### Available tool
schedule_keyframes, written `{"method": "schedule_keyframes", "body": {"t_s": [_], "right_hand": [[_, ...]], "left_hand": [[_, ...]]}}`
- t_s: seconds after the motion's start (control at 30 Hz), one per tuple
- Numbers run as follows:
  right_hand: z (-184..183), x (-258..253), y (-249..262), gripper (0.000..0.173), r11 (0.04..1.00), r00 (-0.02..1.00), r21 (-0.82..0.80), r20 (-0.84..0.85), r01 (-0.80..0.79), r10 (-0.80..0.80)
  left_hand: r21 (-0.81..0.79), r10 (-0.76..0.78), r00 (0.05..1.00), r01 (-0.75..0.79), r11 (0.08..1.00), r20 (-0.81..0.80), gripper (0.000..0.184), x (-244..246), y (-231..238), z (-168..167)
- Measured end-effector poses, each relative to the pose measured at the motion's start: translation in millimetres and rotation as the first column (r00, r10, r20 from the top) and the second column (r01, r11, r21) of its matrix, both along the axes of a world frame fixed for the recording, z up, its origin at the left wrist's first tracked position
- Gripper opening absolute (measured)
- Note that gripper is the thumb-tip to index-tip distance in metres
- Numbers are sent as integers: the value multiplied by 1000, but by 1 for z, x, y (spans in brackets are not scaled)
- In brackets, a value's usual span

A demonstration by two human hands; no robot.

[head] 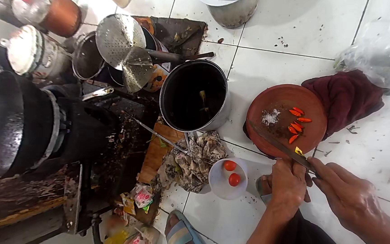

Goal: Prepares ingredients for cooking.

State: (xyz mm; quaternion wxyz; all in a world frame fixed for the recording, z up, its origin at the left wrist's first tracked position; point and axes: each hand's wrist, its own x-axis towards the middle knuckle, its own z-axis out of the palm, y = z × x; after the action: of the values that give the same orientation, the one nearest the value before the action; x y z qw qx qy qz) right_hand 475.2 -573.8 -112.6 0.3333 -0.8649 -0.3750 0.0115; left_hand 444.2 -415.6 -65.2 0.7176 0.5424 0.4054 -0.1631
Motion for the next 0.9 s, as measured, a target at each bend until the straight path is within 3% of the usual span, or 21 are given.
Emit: {"method": "schedule_keyframes", "body": {"t_s": [0.1,0.33,0.53,0.9], "right_hand": [[0,-1,1,42,1000,1000,11,-16,-2,2],[2,-4,4,42,1000,1000,-1,-28,12,-12],[2,-6,6,43,999,999,-9,-25,31,-31],[6,2,13,44,1000,1000,0,-11,-26,26]], "left_hand": [[-112,82,997,-81,990,5,33,-3,0,-5],[-183,176,984,-174,968,-3,32,-3,0,-6],[-309,323,945,-325,894,-58,44,1,0,-5],[-223,248,969,-246,943,-21,39,-4,2,-3]]}}
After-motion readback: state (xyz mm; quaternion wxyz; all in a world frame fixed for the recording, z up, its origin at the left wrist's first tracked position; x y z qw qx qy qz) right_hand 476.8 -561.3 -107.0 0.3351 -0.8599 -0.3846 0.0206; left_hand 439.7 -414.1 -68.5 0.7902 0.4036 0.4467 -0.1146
